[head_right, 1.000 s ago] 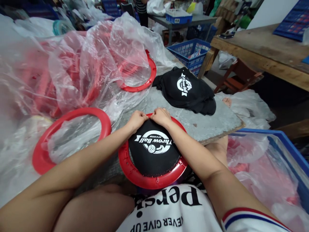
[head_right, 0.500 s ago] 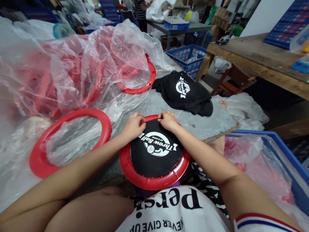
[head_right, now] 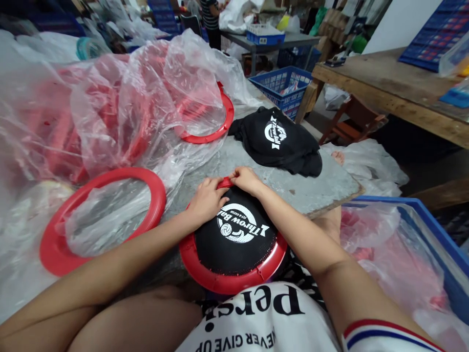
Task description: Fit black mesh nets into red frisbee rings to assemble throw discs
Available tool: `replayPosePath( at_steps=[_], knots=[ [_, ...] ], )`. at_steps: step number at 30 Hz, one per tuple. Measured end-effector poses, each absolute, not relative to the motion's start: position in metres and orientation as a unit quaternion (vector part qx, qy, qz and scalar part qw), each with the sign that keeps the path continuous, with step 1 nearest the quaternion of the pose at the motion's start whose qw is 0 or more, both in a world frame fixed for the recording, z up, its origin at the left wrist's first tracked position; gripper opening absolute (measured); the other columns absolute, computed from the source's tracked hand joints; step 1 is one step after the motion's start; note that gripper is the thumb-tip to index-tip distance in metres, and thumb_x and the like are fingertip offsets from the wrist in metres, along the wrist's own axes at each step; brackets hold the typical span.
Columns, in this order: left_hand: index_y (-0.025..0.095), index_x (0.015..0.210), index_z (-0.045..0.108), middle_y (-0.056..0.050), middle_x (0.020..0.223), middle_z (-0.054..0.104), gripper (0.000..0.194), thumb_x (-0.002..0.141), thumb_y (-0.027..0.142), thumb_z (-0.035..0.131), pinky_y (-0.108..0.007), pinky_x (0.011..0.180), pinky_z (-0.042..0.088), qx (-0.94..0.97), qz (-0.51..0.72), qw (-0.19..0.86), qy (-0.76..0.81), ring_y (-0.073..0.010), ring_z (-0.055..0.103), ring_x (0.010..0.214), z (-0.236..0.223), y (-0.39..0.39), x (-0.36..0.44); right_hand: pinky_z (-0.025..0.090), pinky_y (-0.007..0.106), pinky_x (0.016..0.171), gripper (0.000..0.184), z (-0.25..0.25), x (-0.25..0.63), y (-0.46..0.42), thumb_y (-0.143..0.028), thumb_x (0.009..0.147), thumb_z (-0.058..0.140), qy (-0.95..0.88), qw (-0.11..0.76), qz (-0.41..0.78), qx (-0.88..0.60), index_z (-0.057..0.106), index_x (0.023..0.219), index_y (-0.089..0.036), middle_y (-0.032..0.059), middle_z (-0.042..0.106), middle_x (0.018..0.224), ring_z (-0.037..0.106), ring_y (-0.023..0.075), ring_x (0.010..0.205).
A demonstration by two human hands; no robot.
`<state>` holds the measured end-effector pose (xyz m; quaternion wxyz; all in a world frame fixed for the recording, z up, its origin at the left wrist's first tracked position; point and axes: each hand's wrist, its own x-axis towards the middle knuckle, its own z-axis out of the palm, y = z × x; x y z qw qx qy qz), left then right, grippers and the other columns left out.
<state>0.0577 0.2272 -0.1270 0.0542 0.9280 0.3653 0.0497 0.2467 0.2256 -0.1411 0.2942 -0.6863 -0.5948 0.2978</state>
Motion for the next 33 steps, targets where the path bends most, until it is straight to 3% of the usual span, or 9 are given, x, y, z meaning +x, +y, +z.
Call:
replayPosePath(
  at_steps=[4,10,18,25,28,33],
  knots=[
    [0.019,0.115,0.071,-0.012,0.145,0.051,0.029,0.09,0.031,0.066,-0.048,0.111,0.039,0.919,0.052,0.086,0.381,-0.0339,0.044,0.132,-0.127,0.228,0.065,0.051,0.027,0.076,0.016,-0.162,0.242,0.227,-0.014,0.076,0.057,-0.519,0.405,0.31,-0.686,0.07,0.085,-0.019,0.0007,0.073,0.085,0.065,0.0164,0.079],
    [0.022,0.086,0.066,-0.005,0.138,0.055,0.01,0.077,0.018,0.068,-0.047,0.106,0.041,0.88,0.06,0.173,0.439,-0.0316,0.044,0.131,-0.127,0.239,0.079,0.052,0.027,0.077,0.017,-0.166,0.243,0.225,-0.016,0.075,0.059,-0.518,0.427,0.307,-0.675,0.071,0.086,-0.018,0.0007,0.073,0.085,0.065,0.0161,0.08],
    [0.022,0.079,0.06,-0.007,0.136,0.056,0.01,0.077,0.023,0.07,-0.048,0.106,0.039,0.842,0.078,0.239,0.476,-0.0325,0.044,0.131,-0.119,0.243,0.085,0.051,0.027,0.08,0.018,-0.16,0.243,0.223,-0.014,0.075,0.058,-0.522,0.41,0.317,-0.678,0.07,0.087,-0.018,0.001,0.073,0.089,0.065,0.0157,0.083],
    [0.021,0.074,0.062,-0.006,0.127,0.063,0.009,0.082,0.022,0.066,-0.047,0.108,0.039,0.812,0.111,0.276,0.503,-0.0301,0.05,0.126,-0.119,0.252,0.087,0.049,0.026,0.083,0.006,-0.15,0.244,0.218,-0.013,0.075,0.062,-0.54,0.402,0.325,-0.664,0.068,0.075,-0.016,0.003,0.074,0.096,0.066,0.0156,0.085],
    [0.021,0.072,0.063,-0.005,0.121,0.066,0.01,0.082,0.021,0.065,-0.045,0.108,0.039,0.803,0.126,0.29,0.505,-0.0287,0.053,0.123,-0.12,0.255,0.086,0.048,0.026,0.082,0.005,-0.148,0.246,0.218,-0.015,0.075,0.065,-0.559,0.38,0.308,-0.669,0.068,0.071,-0.016,0.004,0.073,0.103,0.066,0.017,0.089],
    [0.021,0.072,0.068,-0.005,0.119,0.069,0.009,0.082,0.021,0.065,-0.045,0.11,0.037,0.79,0.148,0.302,0.513,-0.0265,0.055,0.12,-0.125,0.258,0.086,0.048,0.028,0.083,0.007,-0.148,0.248,0.217,-0.014,0.074,0.066,-0.607,0.317,0.252,-0.684,0.069,0.068,-0.017,0.0038,0.073,0.094,0.065,0.0182,0.088]
  ],
)
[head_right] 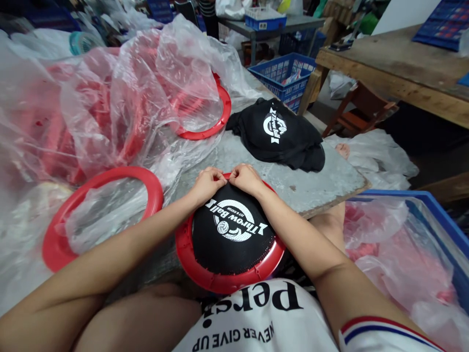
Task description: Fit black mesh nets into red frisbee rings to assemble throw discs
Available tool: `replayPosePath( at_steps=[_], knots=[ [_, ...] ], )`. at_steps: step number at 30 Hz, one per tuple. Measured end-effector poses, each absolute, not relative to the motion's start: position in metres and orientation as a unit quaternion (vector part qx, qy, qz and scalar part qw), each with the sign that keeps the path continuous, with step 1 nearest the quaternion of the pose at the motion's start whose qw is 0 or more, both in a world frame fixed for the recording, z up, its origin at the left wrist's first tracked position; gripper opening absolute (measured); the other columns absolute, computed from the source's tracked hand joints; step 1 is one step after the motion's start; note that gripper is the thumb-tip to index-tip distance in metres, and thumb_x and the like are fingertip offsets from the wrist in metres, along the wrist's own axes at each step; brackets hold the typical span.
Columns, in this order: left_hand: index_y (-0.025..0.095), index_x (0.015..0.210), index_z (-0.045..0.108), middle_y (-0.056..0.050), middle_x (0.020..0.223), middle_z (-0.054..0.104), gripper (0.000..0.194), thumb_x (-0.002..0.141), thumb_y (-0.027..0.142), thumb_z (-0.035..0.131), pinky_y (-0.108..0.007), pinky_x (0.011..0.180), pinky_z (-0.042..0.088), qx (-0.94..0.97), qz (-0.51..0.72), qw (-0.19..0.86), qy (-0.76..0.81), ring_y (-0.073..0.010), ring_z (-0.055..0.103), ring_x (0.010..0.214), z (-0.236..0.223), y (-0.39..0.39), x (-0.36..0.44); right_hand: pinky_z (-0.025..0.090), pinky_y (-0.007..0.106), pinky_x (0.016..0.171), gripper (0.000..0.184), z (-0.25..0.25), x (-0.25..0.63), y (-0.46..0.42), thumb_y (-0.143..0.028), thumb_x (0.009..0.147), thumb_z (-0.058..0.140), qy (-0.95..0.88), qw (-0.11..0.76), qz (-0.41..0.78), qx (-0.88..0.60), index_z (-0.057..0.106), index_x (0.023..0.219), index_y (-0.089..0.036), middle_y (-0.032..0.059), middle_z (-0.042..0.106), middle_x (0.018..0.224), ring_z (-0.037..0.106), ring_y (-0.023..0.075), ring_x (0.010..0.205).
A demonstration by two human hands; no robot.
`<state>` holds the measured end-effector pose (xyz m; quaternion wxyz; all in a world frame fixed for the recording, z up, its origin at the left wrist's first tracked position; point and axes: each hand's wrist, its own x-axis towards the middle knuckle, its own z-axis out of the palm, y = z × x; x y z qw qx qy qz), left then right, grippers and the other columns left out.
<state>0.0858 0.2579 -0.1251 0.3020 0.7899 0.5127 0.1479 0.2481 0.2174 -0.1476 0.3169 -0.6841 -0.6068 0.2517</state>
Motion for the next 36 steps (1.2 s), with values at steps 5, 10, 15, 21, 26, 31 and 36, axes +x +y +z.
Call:
replayPosePath(
  at_steps=[5,10,15,21,26,31,36],
  knots=[
    [0.021,0.072,0.069,-0.004,0.117,0.07,0.011,0.081,0.02,0.064,-0.045,0.109,0.039,0.785,0.167,0.301,0.515,-0.026,0.057,0.117,-0.1302,0.2588,0.0866,0.047,0.027,0.081,0.014,-0.1469,0.2481,0.2174,-0.014,0.078,0.062,-0.611,0.306,0.24,-0.689,0.065,0.065,-0.018,0.0036,0.074,0.091,0.065,0.017,0.084],
    [0.022,0.072,0.068,-0.005,0.114,0.071,0.011,0.082,0.022,0.064,-0.047,0.106,0.041,0.786,0.169,0.285,0.522,-0.0275,0.058,0.115,-0.1315,0.2583,0.0877,0.046,0.027,0.081,0.014,-0.1497,0.2499,0.2175,-0.015,0.079,0.062,-0.614,0.312,0.24,-0.684,0.065,0.065,-0.018,0.0032,0.074,0.09,0.065,0.0171,0.085],
    [0.022,0.074,0.067,-0.006,0.113,0.07,0.01,0.083,0.022,0.062,-0.047,0.107,0.04,0.789,0.163,0.283,0.521,-0.0283,0.057,0.116,-0.1302,0.257,0.0877,0.047,0.027,0.08,0.012,-0.1485,0.2487,0.2175,-0.016,0.077,0.064,-0.614,0.304,0.239,-0.688,0.068,0.066,-0.019,0.0034,0.073,0.089,0.064,0.0173,0.083],
    [0.022,0.076,0.066,-0.007,0.116,0.068,0.011,0.085,0.023,0.061,-0.048,0.106,0.04,0.788,0.158,0.274,0.529,-0.0291,0.056,0.117,-0.1304,0.2557,0.0889,0.047,0.027,0.081,0.014,-0.1437,0.2464,0.2156,-0.015,0.078,0.063,-0.614,0.293,0.229,-0.696,0.066,0.065,-0.018,0.0049,0.074,0.094,0.065,0.0181,0.086],
    [0.022,0.078,0.065,-0.007,0.116,0.068,0.01,0.087,0.023,0.061,-0.048,0.105,0.04,0.789,0.151,0.262,0.534,-0.0287,0.055,0.116,-0.1321,0.2562,0.0909,0.046,0.026,0.078,0.017,-0.1442,0.2455,0.2158,-0.015,0.08,0.061,-0.604,0.291,0.231,-0.705,0.065,0.064,-0.018,0.0045,0.074,0.096,0.065,0.0171,0.083],
    [0.021,0.078,0.063,-0.008,0.114,0.068,0.011,0.087,0.024,0.059,-0.047,0.102,0.041,0.785,0.133,0.255,0.549,-0.0291,0.056,0.114,-0.1303,0.2573,0.0937,0.044,0.024,0.073,0.017,-0.1457,0.2454,0.2168,-0.015,0.079,0.062,-0.598,0.299,0.238,-0.704,0.064,0.062,-0.018,0.0035,0.075,0.091,0.063,0.016,0.079],
    [0.021,0.079,0.064,-0.01,0.113,0.068,0.012,0.088,0.025,0.057,-0.047,0.102,0.042,0.783,0.124,0.247,0.558,-0.0299,0.056,0.114,-0.1286,0.2575,0.0952,0.041,0.024,0.068,0.021,-0.1421,0.2446,0.2155,-0.013,0.08,0.059,-0.59,0.3,0.251,-0.706,0.061,0.059,-0.018,0.0026,0.073,0.083,0.06,0.0143,0.072]
  ],
)
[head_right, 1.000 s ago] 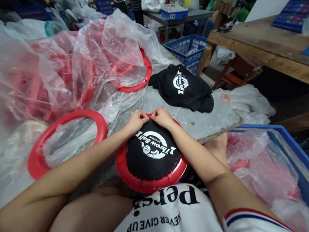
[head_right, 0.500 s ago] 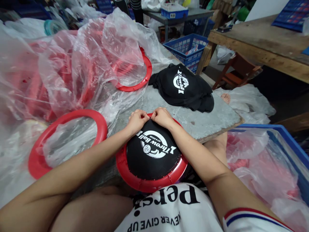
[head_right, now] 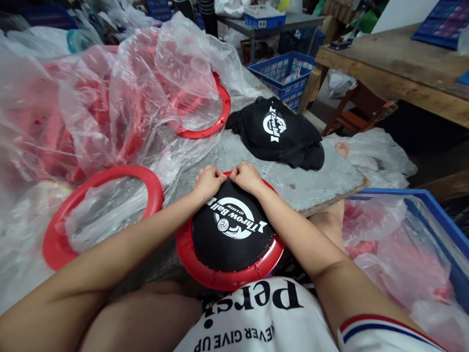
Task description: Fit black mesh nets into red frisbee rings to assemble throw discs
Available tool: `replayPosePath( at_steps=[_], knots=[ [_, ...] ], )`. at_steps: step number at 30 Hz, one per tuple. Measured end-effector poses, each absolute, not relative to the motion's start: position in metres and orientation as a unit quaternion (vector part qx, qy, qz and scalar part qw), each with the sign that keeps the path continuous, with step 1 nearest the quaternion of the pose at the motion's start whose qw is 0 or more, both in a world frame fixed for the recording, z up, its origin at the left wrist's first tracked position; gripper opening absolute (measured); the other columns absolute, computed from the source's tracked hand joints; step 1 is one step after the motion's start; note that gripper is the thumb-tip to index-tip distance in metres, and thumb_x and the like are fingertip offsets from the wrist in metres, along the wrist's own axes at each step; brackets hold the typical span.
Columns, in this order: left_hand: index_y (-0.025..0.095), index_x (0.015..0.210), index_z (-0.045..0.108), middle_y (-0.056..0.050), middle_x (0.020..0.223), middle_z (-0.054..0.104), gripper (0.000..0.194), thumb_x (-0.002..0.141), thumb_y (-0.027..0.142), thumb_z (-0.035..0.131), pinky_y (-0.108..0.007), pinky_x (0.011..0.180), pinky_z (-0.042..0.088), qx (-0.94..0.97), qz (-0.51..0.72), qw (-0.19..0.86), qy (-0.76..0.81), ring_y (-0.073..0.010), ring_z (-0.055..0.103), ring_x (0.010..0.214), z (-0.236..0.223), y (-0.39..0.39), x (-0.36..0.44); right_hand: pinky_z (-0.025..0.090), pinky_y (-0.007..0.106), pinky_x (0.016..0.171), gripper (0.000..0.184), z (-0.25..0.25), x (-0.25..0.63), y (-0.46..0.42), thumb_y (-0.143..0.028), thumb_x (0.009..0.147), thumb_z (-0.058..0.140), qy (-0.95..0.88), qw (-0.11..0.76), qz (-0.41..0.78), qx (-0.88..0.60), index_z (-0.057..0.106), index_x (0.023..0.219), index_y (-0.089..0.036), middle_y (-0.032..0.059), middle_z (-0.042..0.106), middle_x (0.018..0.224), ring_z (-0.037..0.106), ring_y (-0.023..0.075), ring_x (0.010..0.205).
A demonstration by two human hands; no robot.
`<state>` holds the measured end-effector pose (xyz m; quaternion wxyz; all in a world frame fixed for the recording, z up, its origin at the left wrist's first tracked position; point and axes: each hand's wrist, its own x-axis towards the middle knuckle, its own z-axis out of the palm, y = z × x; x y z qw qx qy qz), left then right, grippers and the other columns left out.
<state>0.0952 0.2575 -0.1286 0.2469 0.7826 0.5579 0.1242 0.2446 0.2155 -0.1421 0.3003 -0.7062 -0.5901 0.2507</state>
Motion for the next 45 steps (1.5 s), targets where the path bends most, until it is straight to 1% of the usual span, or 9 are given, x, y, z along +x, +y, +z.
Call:
replayPosePath(
  at_steps=[7,11,13,15,17,20,25,39,45],
  knots=[
    [0.02,0.069,0.061,-0.011,0.105,0.069,0.017,0.085,0.021,0.057,-0.047,0.1,0.042,0.782,0.111,0.249,0.561,-0.0305,0.057,0.111,-0.123,0.257,0.099,0.039,0.025,0.064,0.015,-0.138,0.241,0.217,-0.014,0.079,0.058,-0.569,0.278,0.245,-0.734,0.067,0.067,-0.018,0.0,0.063,0.063,0.055,0.015,0.065],
    [0.019,0.064,0.061,-0.009,0.093,0.07,0.018,0.082,0.02,0.061,-0.042,0.097,0.045,0.764,0.157,0.315,0.54,-0.0273,0.06,0.103,-0.125,0.262,0.093,0.046,0.028,0.078,0.01,-0.142,0.241,0.218,-0.015,0.08,0.061,-0.57,0.276,0.223,-0.741,0.071,0.082,-0.016,0.0051,0.071,0.087,0.061,0.0188,0.082],
    [0.019,0.072,0.065,-0.007,0.088,0.07,0.013,0.083,0.017,0.058,-0.038,0.091,0.05,0.74,0.183,0.38,0.524,-0.024,0.064,0.094,-0.128,0.265,0.086,0.048,0.032,0.088,0.02,-0.146,0.242,0.217,-0.013,0.078,0.062,-0.574,0.29,0.196,-0.74,0.071,0.096,-0.016,0.0081,0.071,0.103,0.062,0.022,0.094],
    [0.017,0.083,0.068,-0.006,0.092,0.072,0.02,0.081,0.009,0.051,-0.035,0.091,0.052,0.718,0.216,0.422,0.51,-0.0211,0.066,0.093,-0.133,0.268,0.077,0.047,0.038,0.096,0.027,-0.148,0.241,0.215,-0.009,0.078,0.059,-0.596,0.319,0.152,-0.721,0.07,0.101,-0.016,0.0096,0.07,0.109,0.061,0.025,0.103],
    [0.017,0.087,0.07,-0.006,0.104,0.071,0.03,0.076,0.002,0.047,-0.035,0.102,0.049,0.723,0.254,0.422,0.484,-0.0196,0.066,0.105,-0.139,0.27,0.069,0.045,0.042,0.102,0.027,-0.149,0.238,0.213,-0.006,0.079,0.054,-0.634,0.363,0.096,-0.676,0.069,0.098,-0.018,0.0101,0.069,0.112,0.058,0.0266,0.109],
    [0.017,0.087,0.073,-0.008,0.124,0.066,0.031,0.076,0.002,0.048,-0.038,0.116,0.04,0.763,0.272,0.385,0.443,-0.0212,0.061,0.122,-0.146,0.271,0.06,0.043,0.044,0.107,0.025,-0.147,0.231,0.21,-0.008,0.081,0.055,-0.687,0.39,0.063,-0.61,0.069,0.099,-0.018,0.0106,0.067,0.12,0.055,0.0274,0.115],
    [0.017,0.09,0.076,-0.009,0.136,0.059,0.027,0.079,0.008,0.053,-0.044,0.12,0.038,0.784,0.256,0.363,0.433,-0.0252,0.056,0.131,-0.149,0.271,0.057,0.042,0.048,0.105,0.01,-0.143,0.225,0.212,-0.015,0.083,0.064,-0.713,0.276,0.139,-0.629,0.071,0.089,-0.019,0.0097,0.066,0.125,0.054,0.0302,0.117],
    [0.016,0.074,0.072,-0.012,0.134,0.061,0.007,0.078,0.014,0.066,-0.039,0.111,0.045,0.783,0.227,0.36,0.453,-0.0247,0.061,0.123,-0.136,0.263,0.057,0.041,0.044,0.1,0.008,-0.141,0.226,0.216,-0.016,0.088,0.065,-0.687,0.264,0.182,-0.652,0.065,0.081,-0.02,0.0063,0.067,0.119,0.055,0.0269,0.111],
    [0.017,0.068,0.067,-0.01,0.124,0.064,0.011,0.078,0.012,0.062,-0.039,0.107,0.047,0.765,0.262,0.372,0.455,-0.0235,0.063,0.117,-0.144,0.267,0.059,0.042,0.044,0.101,0.008,-0.14,0.225,0.215,-0.016,0.088,0.064,-0.686,0.255,0.176,-0.658,0.064,0.082,-0.02,0.0062,0.067,0.118,0.055,0.027,0.112]
  ],
)
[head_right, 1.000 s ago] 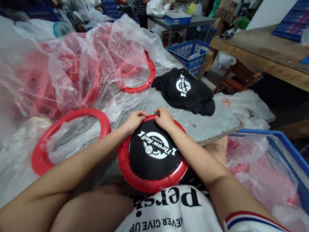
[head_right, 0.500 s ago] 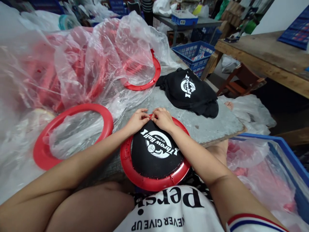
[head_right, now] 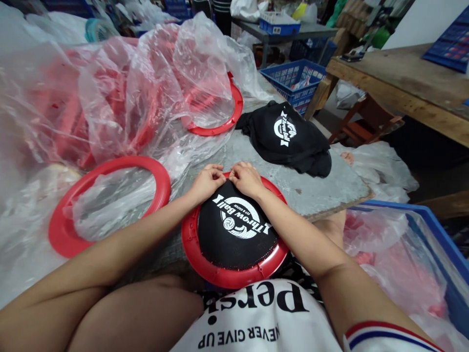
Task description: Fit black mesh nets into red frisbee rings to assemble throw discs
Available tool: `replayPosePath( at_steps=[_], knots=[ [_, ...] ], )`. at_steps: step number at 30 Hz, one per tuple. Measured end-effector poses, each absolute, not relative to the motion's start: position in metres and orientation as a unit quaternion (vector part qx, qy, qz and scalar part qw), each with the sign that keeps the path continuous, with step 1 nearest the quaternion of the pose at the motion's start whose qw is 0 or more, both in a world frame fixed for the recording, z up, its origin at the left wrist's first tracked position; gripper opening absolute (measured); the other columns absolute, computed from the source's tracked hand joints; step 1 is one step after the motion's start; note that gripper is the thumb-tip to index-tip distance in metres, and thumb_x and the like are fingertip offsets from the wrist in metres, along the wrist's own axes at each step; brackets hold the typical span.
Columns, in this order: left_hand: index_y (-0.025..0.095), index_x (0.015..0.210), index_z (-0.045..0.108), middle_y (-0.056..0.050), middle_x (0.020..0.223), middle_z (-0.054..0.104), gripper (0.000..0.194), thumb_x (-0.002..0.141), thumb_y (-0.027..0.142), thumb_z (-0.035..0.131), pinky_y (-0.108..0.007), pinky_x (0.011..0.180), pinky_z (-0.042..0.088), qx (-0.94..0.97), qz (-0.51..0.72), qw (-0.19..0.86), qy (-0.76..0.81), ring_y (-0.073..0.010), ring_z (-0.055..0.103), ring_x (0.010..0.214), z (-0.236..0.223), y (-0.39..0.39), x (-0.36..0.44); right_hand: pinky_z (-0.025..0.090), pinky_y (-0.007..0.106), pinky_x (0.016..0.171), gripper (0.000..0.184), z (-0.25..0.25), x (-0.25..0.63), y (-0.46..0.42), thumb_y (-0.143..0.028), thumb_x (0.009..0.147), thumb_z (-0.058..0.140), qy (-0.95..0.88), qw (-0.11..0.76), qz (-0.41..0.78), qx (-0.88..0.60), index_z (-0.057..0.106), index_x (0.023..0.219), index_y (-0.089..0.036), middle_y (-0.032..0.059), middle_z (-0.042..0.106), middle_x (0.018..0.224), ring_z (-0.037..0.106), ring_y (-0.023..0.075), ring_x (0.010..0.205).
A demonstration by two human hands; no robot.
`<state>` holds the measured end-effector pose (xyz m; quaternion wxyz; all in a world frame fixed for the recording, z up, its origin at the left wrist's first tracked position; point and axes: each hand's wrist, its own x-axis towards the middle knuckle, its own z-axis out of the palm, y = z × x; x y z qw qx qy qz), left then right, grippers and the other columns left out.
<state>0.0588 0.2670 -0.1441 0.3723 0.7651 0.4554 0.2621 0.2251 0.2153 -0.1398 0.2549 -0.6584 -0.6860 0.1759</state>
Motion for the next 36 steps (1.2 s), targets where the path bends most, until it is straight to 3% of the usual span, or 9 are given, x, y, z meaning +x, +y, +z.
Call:
replayPosePath(
  at_steps=[21,29,33,36],
  knots=[
    [0.019,0.069,0.064,-0.009,0.12,0.064,0.012,0.079,0.015,0.061,-0.037,0.106,0.048,0.763,0.272,0.346,0.473,-0.0224,0.063,0.113,-0.147,0.268,0.062,0.043,0.042,0.095,0.011,-0.143,0.222,0.216,-0.022,0.092,0.054,-0.691,0.235,0.134,-0.67,0.062,0.084,-0.02,0.0087,0.067,0.113,0.056,0.0272,0.105],
    [0.019,0.061,0.056,-0.007,0.103,0.067,0.018,0.076,0.01,0.059,-0.035,0.104,0.048,0.761,0.262,0.321,0.499,-0.02,0.063,0.103,-0.149,0.272,0.071,0.043,0.041,0.094,0.013,-0.142,0.22,0.219,-0.019,0.09,0.054,-0.68,0.23,0.14,-0.682,0.063,0.081,-0.02,0.0089,0.067,0.108,0.056,0.0256,0.1],
    [0.018,0.064,0.064,-0.009,0.108,0.068,0.013,0.077,0.014,0.063,-0.037,0.107,0.047,0.767,0.247,0.351,0.477,-0.0215,0.063,0.108,-0.142,0.275,0.067,0.043,0.041,0.095,0.007,-0.144,0.223,0.219,-0.018,0.089,0.058,-0.68,0.238,0.154,-0.677,0.066,0.089,-0.02,0.0082,0.067,0.11,0.056,0.0262,0.104],
    [0.018,0.077,0.073,-0.008,0.113,0.07,0.014,0.076,0.011,0.061,-0.038,0.11,0.045,0.763,0.238,0.393,0.454,-0.0223,0.064,0.114,-0.136,0.278,0.057,0.043,0.042,0.098,0.012,-0.144,0.226,0.218,-0.015,0.088,0.058,-0.679,0.244,0.164,-0.672,0.066,0.096,-0.02,0.0078,0.067,0.113,0.055,0.0267,0.107]
  ],
)
